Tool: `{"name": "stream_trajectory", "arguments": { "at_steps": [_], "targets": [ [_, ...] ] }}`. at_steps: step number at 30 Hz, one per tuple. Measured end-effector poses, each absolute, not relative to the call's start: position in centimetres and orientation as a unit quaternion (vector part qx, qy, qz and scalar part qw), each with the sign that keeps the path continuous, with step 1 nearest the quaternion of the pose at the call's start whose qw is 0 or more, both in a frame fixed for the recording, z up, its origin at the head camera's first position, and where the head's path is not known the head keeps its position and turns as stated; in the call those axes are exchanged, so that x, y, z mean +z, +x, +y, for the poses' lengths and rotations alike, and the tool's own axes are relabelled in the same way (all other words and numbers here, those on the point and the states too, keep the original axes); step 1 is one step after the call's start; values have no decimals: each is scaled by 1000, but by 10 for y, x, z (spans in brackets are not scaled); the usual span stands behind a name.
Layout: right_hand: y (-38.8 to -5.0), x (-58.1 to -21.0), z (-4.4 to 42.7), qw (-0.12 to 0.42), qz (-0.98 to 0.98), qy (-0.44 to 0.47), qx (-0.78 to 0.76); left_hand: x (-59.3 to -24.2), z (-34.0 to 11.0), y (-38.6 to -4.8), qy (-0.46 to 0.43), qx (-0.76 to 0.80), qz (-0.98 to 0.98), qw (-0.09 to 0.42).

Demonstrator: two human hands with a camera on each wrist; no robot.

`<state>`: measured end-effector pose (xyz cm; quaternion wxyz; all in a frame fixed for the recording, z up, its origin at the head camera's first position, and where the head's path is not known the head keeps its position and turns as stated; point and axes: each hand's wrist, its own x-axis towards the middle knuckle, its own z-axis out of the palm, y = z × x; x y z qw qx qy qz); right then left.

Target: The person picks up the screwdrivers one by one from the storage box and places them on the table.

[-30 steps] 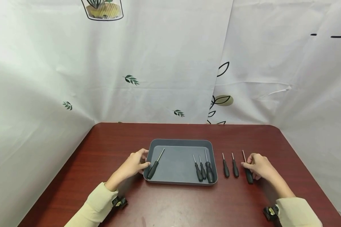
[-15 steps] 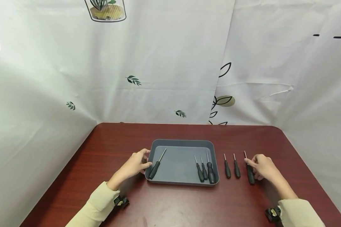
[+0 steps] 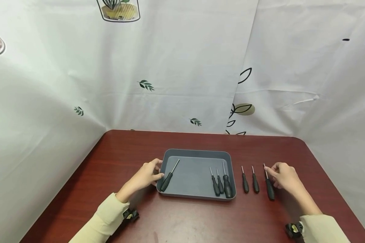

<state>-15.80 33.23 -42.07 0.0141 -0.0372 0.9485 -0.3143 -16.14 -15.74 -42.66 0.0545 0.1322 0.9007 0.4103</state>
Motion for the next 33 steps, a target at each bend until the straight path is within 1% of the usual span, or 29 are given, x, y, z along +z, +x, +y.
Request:
{"name": "stream_trajectory", "arguments": {
  "at_steps": [10,14,25,33],
  "targets": [
    [-156,-407,316,-22,946,-45,-319,-426,-154,-165,134,416,897,62],
    [-157,-400,306,-24,940,-47,-338,-427,-154,-164,134,416,897,63],
    [-164,-392,289,3,898,-41,-437,-426,-156,-162,128,407,902,61],
    [-166,-385,268,48,868,-58,-491,-427,-157,-162,130,400,905,57]
  ]
}}
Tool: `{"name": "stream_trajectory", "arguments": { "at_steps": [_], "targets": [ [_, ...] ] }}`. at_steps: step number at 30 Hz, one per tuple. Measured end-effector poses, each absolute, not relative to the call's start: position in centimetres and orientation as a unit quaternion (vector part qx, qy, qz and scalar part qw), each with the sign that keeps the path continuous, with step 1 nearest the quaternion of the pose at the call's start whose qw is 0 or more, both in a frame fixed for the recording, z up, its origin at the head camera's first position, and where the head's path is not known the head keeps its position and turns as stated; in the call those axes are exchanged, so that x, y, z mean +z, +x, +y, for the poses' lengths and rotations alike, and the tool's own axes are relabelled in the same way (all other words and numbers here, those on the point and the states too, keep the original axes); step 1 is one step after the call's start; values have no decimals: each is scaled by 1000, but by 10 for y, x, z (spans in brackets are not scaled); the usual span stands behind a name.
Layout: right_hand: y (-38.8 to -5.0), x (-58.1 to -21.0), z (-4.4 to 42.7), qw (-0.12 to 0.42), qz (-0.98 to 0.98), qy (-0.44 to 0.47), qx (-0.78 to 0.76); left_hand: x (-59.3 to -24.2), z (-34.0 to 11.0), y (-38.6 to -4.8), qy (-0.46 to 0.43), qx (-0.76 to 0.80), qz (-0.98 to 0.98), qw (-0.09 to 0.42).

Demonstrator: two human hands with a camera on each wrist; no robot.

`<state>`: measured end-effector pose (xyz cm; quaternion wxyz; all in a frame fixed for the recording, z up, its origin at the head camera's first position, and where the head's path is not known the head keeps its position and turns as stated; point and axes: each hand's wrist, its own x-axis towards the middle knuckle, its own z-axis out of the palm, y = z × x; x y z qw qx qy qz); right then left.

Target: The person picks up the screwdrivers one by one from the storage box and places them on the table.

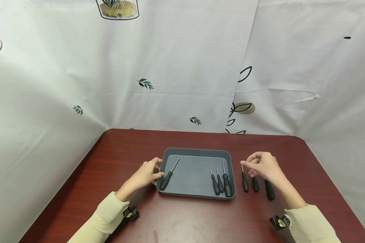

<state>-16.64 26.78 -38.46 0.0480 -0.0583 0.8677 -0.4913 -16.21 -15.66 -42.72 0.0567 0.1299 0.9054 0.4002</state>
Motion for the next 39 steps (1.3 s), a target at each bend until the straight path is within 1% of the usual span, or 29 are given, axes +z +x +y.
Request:
{"name": "stream_trajectory", "arguments": {
  "at_steps": [12,16,27,39],
  "targets": [
    [-172,-376,219,130,805,-80,-574,-422,-155,-161,122,353,926,53],
    [-174,-375,201,149,798,-106,-574,-422,-155,-161,120,340,931,49],
    [-181,-372,166,164,799,-133,-562,-423,-154,-163,121,319,939,36],
    [-182,-378,136,181,778,-133,-587,-424,-156,-162,120,347,929,51]
  ]
}}
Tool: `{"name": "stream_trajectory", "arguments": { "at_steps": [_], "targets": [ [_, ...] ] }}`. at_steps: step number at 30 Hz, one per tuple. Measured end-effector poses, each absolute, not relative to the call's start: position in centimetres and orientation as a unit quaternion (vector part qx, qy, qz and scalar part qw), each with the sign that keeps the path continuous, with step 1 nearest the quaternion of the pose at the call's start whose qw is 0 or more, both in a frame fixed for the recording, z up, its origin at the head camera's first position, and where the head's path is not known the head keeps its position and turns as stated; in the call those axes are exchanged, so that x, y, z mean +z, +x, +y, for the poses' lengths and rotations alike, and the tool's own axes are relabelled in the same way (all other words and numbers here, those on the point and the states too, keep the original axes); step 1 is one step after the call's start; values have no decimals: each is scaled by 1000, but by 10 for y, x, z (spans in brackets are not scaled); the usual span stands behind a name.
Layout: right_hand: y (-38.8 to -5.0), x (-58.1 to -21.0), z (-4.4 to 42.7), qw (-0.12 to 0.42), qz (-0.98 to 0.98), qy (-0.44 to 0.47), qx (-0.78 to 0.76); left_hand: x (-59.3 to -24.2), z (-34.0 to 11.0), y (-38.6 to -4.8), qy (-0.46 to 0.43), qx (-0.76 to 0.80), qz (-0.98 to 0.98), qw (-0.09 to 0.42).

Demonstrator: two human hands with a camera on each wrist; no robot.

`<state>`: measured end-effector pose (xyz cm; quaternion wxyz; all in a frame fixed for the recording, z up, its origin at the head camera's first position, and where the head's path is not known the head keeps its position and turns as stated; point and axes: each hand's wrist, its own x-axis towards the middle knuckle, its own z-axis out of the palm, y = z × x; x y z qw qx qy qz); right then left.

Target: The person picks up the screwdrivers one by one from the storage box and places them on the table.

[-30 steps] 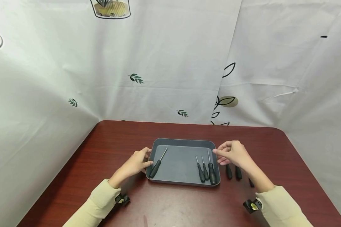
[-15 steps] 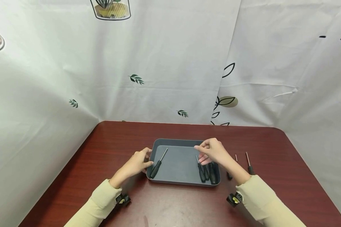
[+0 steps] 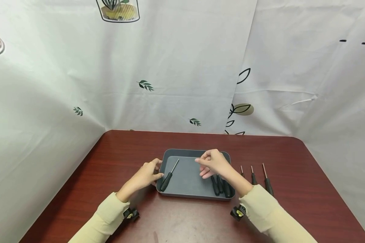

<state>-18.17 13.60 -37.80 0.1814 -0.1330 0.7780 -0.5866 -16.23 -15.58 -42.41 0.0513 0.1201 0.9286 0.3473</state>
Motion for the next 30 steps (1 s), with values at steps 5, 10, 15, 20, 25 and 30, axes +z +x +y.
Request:
{"name": "stream_trajectory", "arguments": {
  "at_steps": [5,10,15,20,25,30],
  "targets": [
    [-182,-381,120,193,766,-124,-600,-424,-156,-161,114,374,918,62],
    [-180,-389,106,203,759,-113,-608,-424,-156,-161,113,380,916,64],
    [-178,-399,95,215,753,-110,-612,-424,-156,-161,113,378,917,63],
    [-178,-404,83,220,748,-105,-617,-425,-156,-162,112,377,917,63],
    [-179,-407,74,228,746,-101,-617,-425,-155,-163,116,357,925,52],
    [-181,-407,66,233,746,-98,-616,-425,-155,-163,109,374,919,59]
  ]
}}
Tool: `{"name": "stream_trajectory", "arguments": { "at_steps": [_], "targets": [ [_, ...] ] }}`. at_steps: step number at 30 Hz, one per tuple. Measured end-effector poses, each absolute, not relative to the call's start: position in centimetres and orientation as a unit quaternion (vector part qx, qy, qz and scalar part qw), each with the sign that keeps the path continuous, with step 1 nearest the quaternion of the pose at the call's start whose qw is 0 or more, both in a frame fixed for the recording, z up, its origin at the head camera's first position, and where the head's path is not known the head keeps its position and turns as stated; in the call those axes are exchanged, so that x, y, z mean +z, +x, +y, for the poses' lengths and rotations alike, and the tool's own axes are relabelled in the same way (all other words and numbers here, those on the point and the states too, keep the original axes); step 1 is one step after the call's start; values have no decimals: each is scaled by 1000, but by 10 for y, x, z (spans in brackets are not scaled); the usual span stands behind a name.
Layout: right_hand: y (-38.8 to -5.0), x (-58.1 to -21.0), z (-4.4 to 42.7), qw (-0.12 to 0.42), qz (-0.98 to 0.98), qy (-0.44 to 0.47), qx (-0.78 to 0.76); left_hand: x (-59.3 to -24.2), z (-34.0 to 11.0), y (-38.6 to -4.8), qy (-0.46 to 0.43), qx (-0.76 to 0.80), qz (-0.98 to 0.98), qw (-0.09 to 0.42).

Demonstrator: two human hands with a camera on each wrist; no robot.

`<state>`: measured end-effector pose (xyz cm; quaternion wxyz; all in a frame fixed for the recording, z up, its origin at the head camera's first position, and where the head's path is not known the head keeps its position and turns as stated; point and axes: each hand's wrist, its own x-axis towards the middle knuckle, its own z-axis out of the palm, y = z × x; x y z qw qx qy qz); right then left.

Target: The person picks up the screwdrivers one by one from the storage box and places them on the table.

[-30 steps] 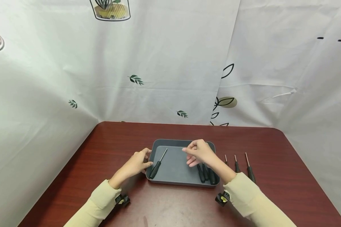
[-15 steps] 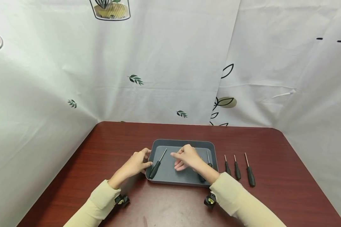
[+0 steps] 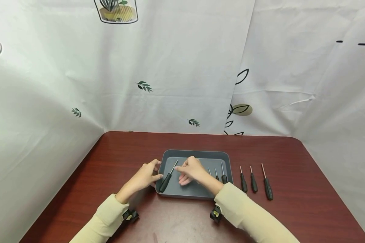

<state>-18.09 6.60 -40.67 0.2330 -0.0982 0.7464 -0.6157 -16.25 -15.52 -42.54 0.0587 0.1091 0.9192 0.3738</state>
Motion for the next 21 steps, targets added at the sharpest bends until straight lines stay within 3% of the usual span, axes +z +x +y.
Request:
{"name": "stream_trajectory", "arguments": {
  "at_steps": [21],
  "targets": [
    [-183,-417,38,233,753,-86,-609,-423,-156,-163,137,322,936,38]
  ]
}}
